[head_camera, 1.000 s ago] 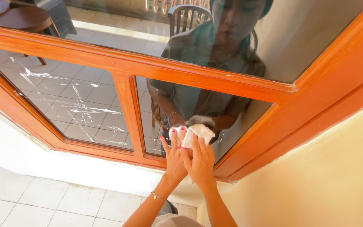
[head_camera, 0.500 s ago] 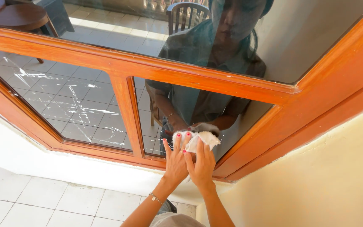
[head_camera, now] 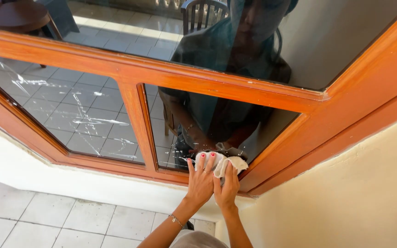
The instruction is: Cleaning white residue from small glass panes in a wooden door frame using a white cloth.
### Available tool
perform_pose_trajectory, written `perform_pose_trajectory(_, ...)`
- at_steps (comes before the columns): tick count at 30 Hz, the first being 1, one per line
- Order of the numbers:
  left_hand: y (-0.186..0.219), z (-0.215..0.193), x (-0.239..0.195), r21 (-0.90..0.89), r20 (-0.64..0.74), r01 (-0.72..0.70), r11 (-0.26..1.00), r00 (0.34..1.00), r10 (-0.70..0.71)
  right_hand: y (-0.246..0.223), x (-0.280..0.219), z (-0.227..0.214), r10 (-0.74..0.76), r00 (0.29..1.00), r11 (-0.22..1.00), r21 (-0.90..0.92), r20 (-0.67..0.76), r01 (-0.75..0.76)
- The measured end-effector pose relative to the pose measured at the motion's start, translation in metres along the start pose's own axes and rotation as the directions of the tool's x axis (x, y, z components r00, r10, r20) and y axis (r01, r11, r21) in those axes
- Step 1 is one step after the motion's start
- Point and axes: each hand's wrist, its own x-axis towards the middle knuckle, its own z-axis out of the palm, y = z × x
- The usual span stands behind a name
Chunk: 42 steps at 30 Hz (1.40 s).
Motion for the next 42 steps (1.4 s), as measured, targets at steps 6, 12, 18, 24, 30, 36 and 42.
perform_pose_trajectory(6,0.01,-0.019,0.027,-0.019,0.103,0.005,1.0,0.995,-0.003,-0.019,0.044,-0.018,0.001,1.0,0.999,-0.049,-0.005,-0.001)
perform_pose_trajectory(12,0.022,-0.017,0.021,-0.077,0.253,0.079,0.994,0.966,-0.057,0.0,0.018,-0.019,0.01,1.0,0.998,-0.059,0.017,-0.009)
perform_pose_trajectory(18,0.005,0.015,0.008,-0.03,0.063,-0.021,0.999,0.998,0.023,0.008,0.016,-0.014,-0.032,0.999,0.991,-0.128,0.026,0.035)
perform_pose_trajectory(24,0.021,-0.025,0.048,-0.031,0.068,-0.014,0.999,0.998,0.016,-0.033,0.067,-0.044,-0.015,0.997,0.992,-0.124,0.074,0.024)
perform_pose_trajectory(30,0.016,0.016,0.009,0.007,-0.01,-0.032,0.999,0.999,0.032,-0.008,0.02,-0.025,0.077,0.993,0.993,-0.091,0.093,-0.069)
perform_pose_trajectory(36,0.006,-0.009,0.027,-0.016,0.32,0.027,1.0,0.947,-0.02,-0.017,0.036,-0.025,0.05,0.994,0.988,-0.153,0.101,-0.034)
perform_pose_trajectory(42,0.02,-0.033,0.047,-0.026,0.254,0.045,0.999,0.967,-0.037,-0.022,0.056,-0.039,-0.025,0.996,0.986,-0.164,0.091,0.04)
